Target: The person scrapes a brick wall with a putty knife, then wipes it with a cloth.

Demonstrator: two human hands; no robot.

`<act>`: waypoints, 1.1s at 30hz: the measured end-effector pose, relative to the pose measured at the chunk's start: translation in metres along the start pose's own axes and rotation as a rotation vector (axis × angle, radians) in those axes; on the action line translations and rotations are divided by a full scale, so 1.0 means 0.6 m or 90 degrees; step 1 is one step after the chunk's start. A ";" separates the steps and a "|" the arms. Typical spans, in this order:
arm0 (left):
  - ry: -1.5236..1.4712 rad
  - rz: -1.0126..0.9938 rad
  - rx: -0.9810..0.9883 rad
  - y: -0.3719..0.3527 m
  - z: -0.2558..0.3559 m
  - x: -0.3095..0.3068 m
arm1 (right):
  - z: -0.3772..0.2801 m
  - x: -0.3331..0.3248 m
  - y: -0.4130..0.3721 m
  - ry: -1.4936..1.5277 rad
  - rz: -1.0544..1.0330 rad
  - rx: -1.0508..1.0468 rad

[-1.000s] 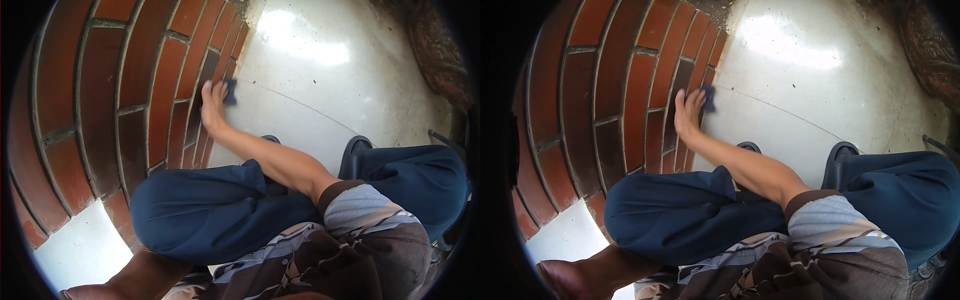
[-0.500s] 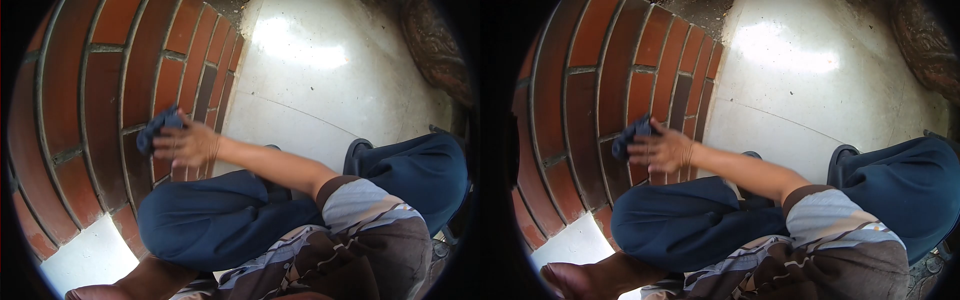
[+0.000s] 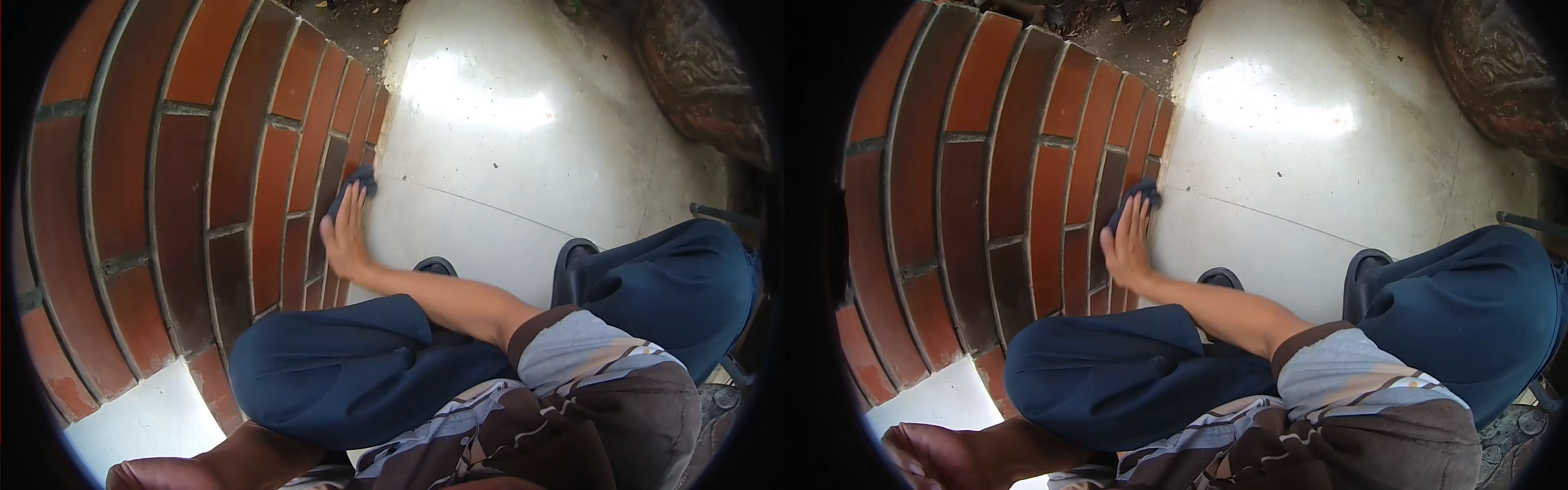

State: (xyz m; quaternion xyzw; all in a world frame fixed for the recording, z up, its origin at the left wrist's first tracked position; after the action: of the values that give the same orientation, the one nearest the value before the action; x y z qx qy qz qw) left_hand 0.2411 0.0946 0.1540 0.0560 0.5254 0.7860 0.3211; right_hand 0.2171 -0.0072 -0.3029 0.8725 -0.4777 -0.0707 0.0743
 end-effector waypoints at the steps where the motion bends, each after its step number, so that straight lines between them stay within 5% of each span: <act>1: -0.024 0.003 0.000 0.000 -0.001 0.002 | -0.026 0.014 -0.040 0.031 -0.051 -0.021; 6: 0.020 -0.013 0.000 -0.001 0.009 0.001 | -0.065 -0.017 0.034 0.026 -0.014 -0.126; 12: 0.010 -0.063 -0.060 -0.013 0.012 -0.030 | -0.008 -0.109 0.270 0.112 0.119 0.009; 18: 0.027 -0.192 -0.174 0.007 -0.017 -0.010 | -0.253 -0.041 0.093 0.076 -0.012 -0.514; 22: 0.022 -0.156 -0.162 0.005 -0.049 -0.009 | -0.265 -0.038 0.130 -0.041 -0.060 -0.751; 24: 0.103 0.098 -0.150 0.006 -0.047 -0.011 | -0.288 -0.080 0.233 -0.031 -0.020 -0.671; 29: 0.209 0.225 -0.213 0.015 -0.056 -0.029 | -0.390 -0.155 0.380 0.052 0.161 -0.492; 33: 0.185 0.261 -0.189 0.022 -0.060 -0.012 | -0.463 -0.086 0.206 0.086 -0.049 -0.793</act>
State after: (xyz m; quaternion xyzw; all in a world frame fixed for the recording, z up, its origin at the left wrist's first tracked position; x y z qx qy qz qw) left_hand 0.2256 0.0592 0.1513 0.0001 0.4226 0.9026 0.0820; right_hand 0.1418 -0.0126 -0.0041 0.6845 -0.3091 -0.2834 0.5963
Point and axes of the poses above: each hand's wrist, its own y-axis towards the middle knuckle, its own x-axis out of the palm, z = x × y, the point moved 7 cm from there along y, towards the middle knuckle, and after that the axes turned 11 degrees about -x, right-handed, at the moved point
